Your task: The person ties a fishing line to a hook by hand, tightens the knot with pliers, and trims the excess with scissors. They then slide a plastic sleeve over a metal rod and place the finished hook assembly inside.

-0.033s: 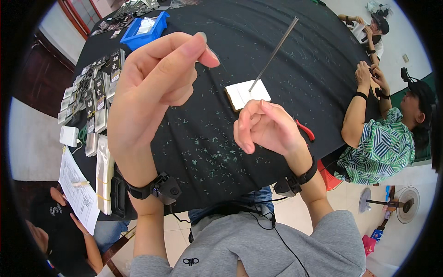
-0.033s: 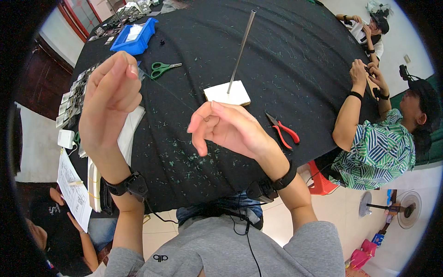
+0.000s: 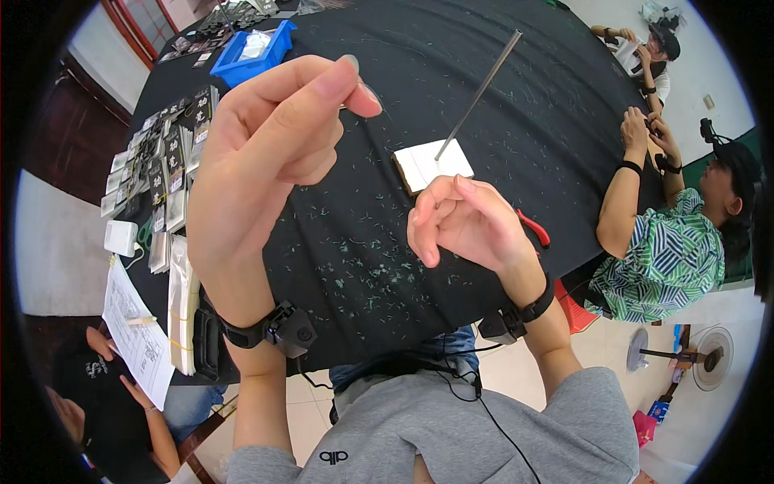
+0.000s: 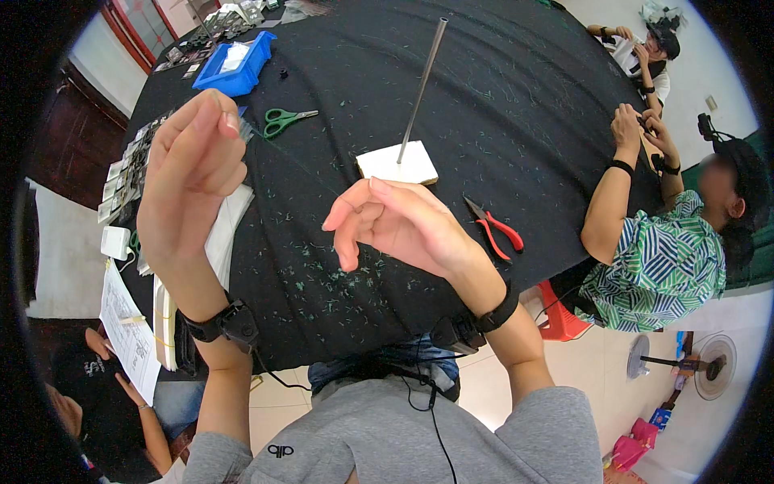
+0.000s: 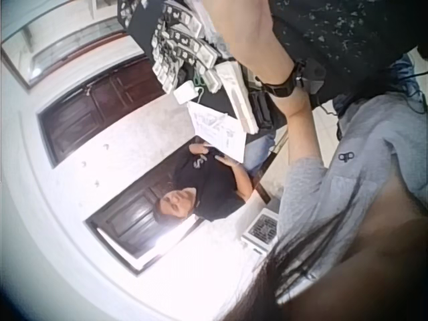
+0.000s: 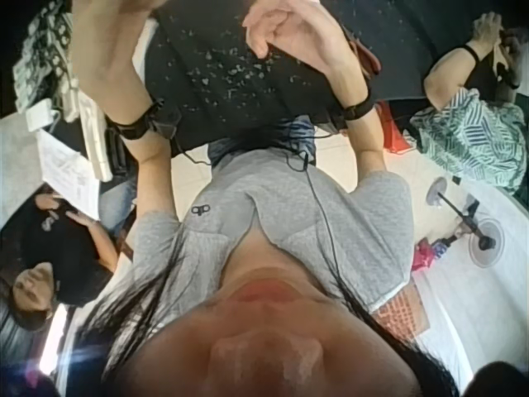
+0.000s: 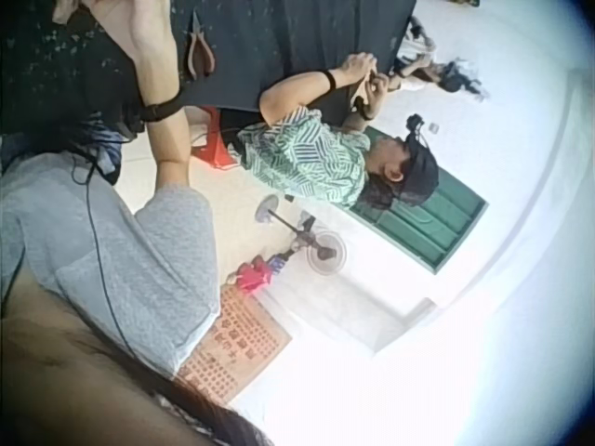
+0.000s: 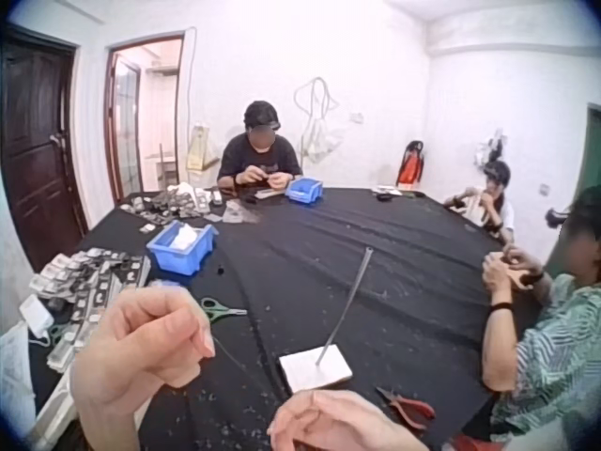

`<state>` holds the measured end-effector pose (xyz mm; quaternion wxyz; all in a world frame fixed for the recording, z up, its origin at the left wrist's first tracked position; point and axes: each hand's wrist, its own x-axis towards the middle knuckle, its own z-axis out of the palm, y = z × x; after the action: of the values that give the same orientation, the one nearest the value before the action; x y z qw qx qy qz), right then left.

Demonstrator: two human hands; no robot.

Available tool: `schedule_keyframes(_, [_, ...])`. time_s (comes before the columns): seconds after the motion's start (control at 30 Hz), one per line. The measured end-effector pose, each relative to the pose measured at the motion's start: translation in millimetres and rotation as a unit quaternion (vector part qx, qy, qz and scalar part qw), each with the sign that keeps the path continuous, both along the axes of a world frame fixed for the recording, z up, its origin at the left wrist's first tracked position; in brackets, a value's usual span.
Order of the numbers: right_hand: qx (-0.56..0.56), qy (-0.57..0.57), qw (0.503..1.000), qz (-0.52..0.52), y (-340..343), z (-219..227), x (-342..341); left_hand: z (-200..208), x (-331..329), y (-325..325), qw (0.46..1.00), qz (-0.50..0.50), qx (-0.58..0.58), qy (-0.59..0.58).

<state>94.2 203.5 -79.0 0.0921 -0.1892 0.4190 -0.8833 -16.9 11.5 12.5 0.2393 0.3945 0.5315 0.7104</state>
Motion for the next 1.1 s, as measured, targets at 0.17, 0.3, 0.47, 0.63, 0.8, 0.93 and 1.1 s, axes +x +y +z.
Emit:
schedule_keyframes(0.17, [0.044, -0.021, 0.997, -0.067, -6, 7, 4, 1, -2, -2, 1.0, -0.006, 0.011, 0.002])
schedule_keyframes(0.3, [0.034, 0.008, 0.998, -0.049, -2, 1, 3, 0, -4, -1, 1.0, 0.004, 0.011, 0.0])
schedule_keyframes(0.47, [0.101, 0.016, 0.988, -0.12, -3, 0, 4, -3, -7, 0, 1.0, 0.008, 0.003, 0.001])
schedule_keyframes(0.63, [0.057, 0.008, 0.983, -0.173, -6, 3, 6, -2, -6, 0, 1.0, 0.014, 0.001, -0.004])
schedule_keyframes(0.8, [0.067, 0.02, 0.976, -0.206, -5, -3, 8, -4, -7, 1, 0.999, 0.033, 0.008, -0.014])
schedule_keyframes(0.93, [0.071, 0.041, 0.969, -0.233, -7, -5, 10, -7, -10, 4, 0.998, 0.054, 0.034, -0.028])
schedule_keyframes(1.1, [0.016, 0.036, 0.978, -0.204, -6, -7, 8, -8, -10, 6, 0.998, 0.048, 0.03, -0.037])
